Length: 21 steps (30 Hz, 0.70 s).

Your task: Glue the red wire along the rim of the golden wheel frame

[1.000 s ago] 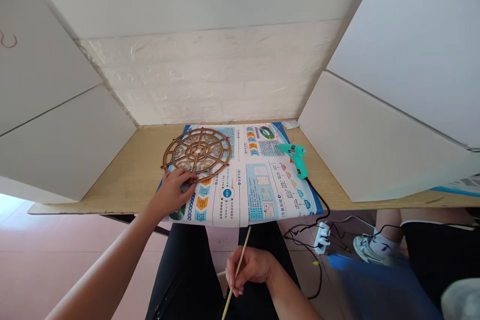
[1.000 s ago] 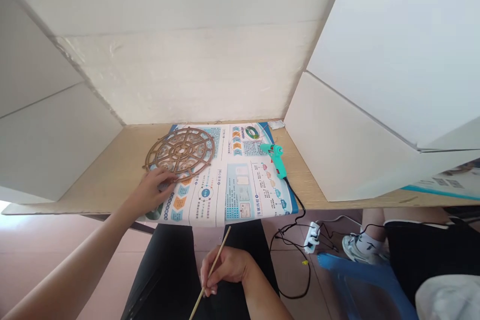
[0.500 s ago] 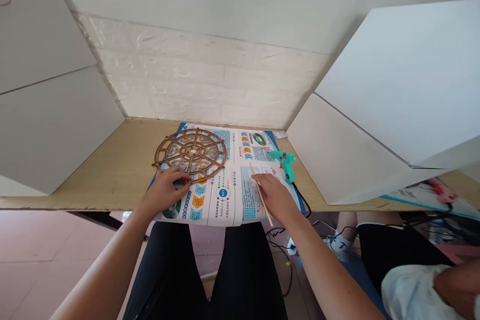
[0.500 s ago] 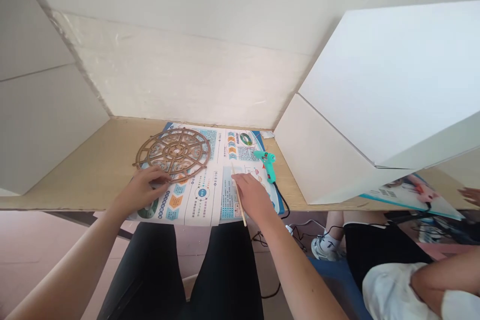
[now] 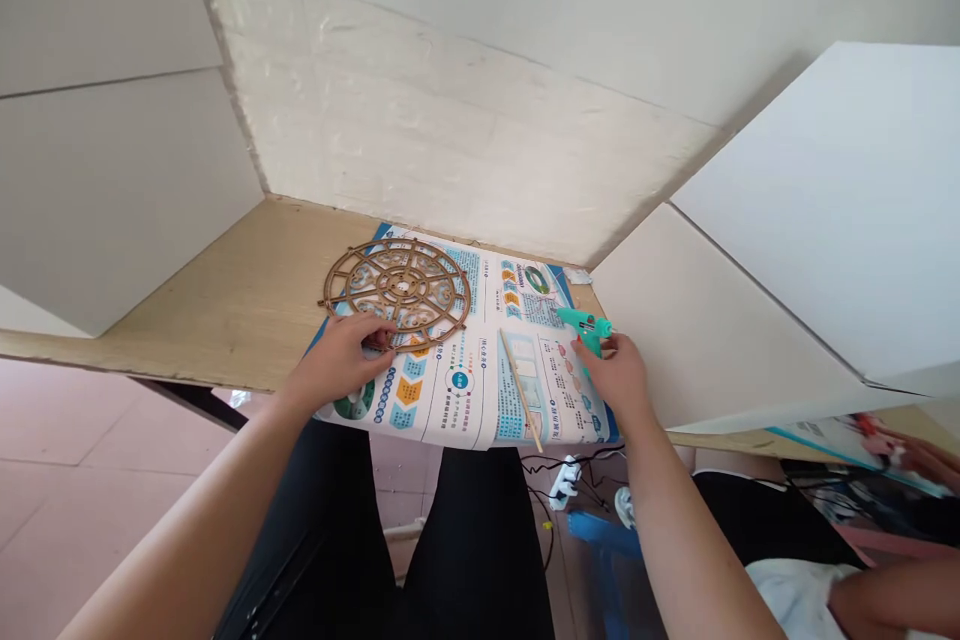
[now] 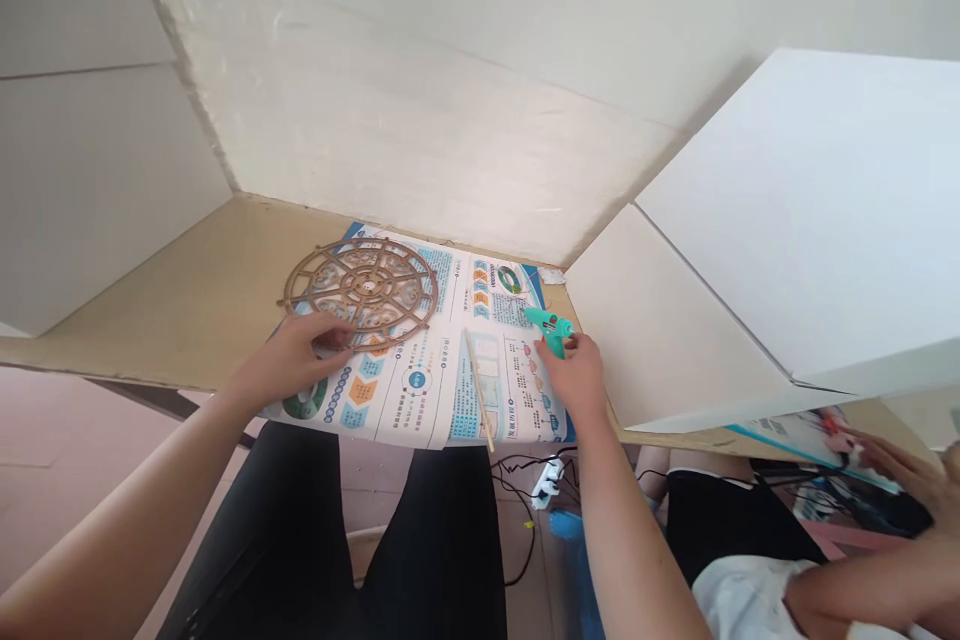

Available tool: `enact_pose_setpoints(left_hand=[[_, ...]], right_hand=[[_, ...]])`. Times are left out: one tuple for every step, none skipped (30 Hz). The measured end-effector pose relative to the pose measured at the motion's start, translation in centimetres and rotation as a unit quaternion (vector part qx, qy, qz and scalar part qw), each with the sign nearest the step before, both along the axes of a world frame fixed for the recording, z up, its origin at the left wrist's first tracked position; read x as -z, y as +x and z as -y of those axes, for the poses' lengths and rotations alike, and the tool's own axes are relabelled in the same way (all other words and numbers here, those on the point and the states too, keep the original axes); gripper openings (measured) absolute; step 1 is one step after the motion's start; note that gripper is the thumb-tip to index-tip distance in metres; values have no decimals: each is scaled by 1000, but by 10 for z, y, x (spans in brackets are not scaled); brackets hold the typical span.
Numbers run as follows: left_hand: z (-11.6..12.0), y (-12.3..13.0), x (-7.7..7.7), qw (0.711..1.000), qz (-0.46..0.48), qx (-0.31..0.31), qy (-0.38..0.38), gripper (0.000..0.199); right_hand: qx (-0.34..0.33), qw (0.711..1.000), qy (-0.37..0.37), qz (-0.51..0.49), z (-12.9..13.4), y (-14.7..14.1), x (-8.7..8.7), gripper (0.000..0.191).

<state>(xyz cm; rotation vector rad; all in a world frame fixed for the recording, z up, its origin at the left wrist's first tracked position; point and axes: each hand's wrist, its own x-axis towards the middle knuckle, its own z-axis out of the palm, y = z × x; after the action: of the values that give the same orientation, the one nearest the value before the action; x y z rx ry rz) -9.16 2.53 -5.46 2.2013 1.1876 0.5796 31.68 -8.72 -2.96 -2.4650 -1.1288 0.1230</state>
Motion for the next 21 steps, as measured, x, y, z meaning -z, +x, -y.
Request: enact_pose_setpoints(left_hand=[[0,0,0,1000,5,-4,-3,32],[-1,0,1,1000,10,-7,-6,34],[-1,-1,1,1000,16,-9,-7,34],[-1,-1,1,1000,22,-11,-8,34],[-2,-1,1,999,28,-13,-9,34],[-2,-1,2,999,34,-15,-11,34],[-3,-2,2,999,40,-17,-13,34],[-3,-2,2,999,45,-19,-15,34],[-4,-2,2,999,48,-19,-16,35],[-5,-2,2,998,51,-19,-18,36],[-6,-2,2,998,52,-18,-19,37],[-7,-2,2,998,53,-18,-20,37],[-7,-2,2,998,53,-18,-20,36],[-8,-2,2,998,53,-17,-21,34],[-9,-2,2,998,52,-16,-22,31],[-10,-2,2,998,51,-15,-22,29],[-11,-2,2,998,49,-13,-23,26],[-11,-3,3,998,48,-12,-24,25],[-12,-3,3,999,47,-12,-24,24],[-13,-3,4,999,47,-12,-25,23],[-13,-3,4,998,47,-12,-25,22]], right_hand=[[-15,1000,-15,-16,-8,2,1,35],[-30,999,-28,-30,-16,2,0,34],[-43,998,-35,-39,-22,2,-2,32],[-53,997,-36,-41,-26,1,-6,31],[-62,997,-32,-40,-29,-2,-11,30],[-74,996,-26,-36,-30,-7,-18,29],[-92,995,-17,-33,-30,-13,-25,28],[-119,992,-10,-34,-28,-23,-33,27],[-153,988,-1,-37,-25,-34,-41,28],[-196,980,6,-43,-21,-47,-47,30],[-246,968,5,-54,-18,-61,-53,32],[-298,952,2,-64,-16,-76,-57,34],[-345,936,0,-72,-15,-91,-59,34],[-390,917,-9,-80,-15,-104,-60,32],[-435,896,-17,-85,-17,-117,-59,31],[-483,871,-19,-82,-21,-127,-56,26],[-523,849,-20,-78,-26,-135,-52,21],[-551,831,-21,-74,-31,-141,-47,16],[-570,818,-21,-70,-37,-146,-41,12],[-578,813,-23,-68,-42,-149,-35,11],[-578,813,-27,-69,-46,-150,-29,11]])
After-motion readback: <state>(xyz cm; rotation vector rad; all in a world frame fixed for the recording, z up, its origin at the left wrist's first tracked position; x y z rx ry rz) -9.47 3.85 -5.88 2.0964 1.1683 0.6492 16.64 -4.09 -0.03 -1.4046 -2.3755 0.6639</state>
